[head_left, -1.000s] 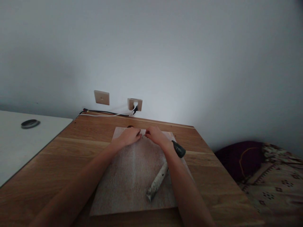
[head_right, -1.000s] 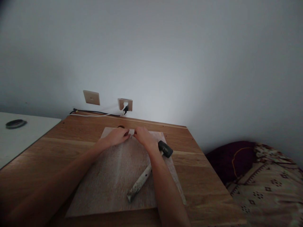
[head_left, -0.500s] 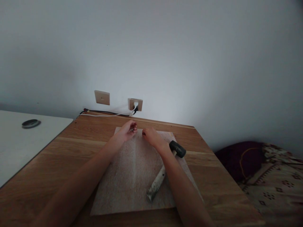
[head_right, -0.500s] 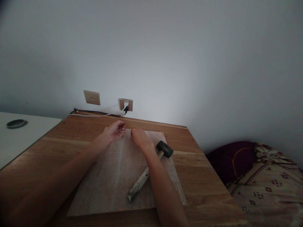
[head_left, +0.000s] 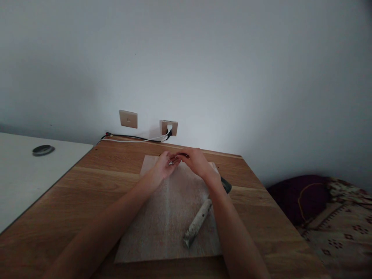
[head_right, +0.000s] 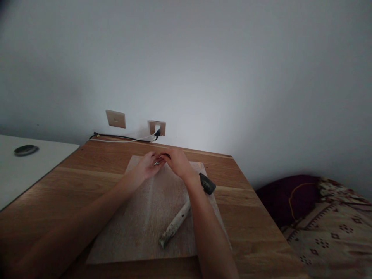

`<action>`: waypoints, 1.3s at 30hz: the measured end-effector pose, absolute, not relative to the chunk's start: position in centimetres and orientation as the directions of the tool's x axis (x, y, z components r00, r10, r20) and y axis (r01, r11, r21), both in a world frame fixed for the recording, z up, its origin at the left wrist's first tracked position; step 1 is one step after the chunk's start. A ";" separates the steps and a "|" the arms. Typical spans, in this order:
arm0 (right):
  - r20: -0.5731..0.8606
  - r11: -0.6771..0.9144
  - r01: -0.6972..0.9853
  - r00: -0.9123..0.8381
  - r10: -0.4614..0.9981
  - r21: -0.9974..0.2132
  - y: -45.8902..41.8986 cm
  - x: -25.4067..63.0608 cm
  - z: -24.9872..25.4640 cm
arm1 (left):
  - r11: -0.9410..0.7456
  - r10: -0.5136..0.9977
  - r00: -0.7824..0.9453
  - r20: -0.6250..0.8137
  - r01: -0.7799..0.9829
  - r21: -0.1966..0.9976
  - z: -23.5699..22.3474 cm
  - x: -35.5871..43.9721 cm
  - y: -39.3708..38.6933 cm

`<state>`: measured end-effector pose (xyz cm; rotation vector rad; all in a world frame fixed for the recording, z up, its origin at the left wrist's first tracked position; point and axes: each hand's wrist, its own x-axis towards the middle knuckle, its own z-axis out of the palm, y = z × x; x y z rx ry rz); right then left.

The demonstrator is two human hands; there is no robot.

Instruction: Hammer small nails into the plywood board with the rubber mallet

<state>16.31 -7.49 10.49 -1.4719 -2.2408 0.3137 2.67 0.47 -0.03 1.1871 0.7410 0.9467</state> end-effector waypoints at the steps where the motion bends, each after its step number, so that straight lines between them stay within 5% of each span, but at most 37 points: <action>1: 0.244 0.430 0.779 -0.355 0.903 -0.456 -7.6 16.1 10.5 | 0.116 0.910 0.415 -0.001 -0.251 0.961 0.0 3.1 0.2; 6: 0.210 0.422 0.734 -0.369 0.905 -0.532 -7.7 15.5 10.2 | 0.225 0.931 0.358 -0.069 -0.416 0.881 0.5 4.3 -0.9; 12: 0.389 0.426 0.687 -0.221 0.894 -0.589 -8.5 15.7 11.7 | 0.391 0.889 0.416 -0.190 -0.477 0.787 1.7 4.5 -2.6; 19: 0.721 0.636 0.613 -0.149 0.676 -0.470 -13.1 16.8 16.1 | 0.456 0.838 0.488 -0.246 -0.376 0.807 3.3 5.3 -4.9; 25: 0.756 0.563 0.676 -0.013 0.654 -0.475 -19.2 19.8 17.1 | -0.089 0.851 0.525 0.025 0.097 0.991 6.8 3.3 -6.1; 30: 0.571 0.226 0.842 0.114 0.813 -0.490 -24.9 25.7 9.0 | -0.550 0.813 0.474 0.339 0.431 0.716 10.4 -1.6 -10.2; 35: 0.406 -0.064 0.894 0.265 0.875 -0.443 -31.4 30.6 -2.7 | -0.362 0.925 0.289 0.248 0.867 0.343 7.2 -8.4 -17.3; 39: 0.318 -0.144 0.875 0.314 0.894 -0.461 -34.3 31.7 -6.9 | -0.201 0.980 0.192 0.060 0.911 0.359 2.7 -11.6 -19.8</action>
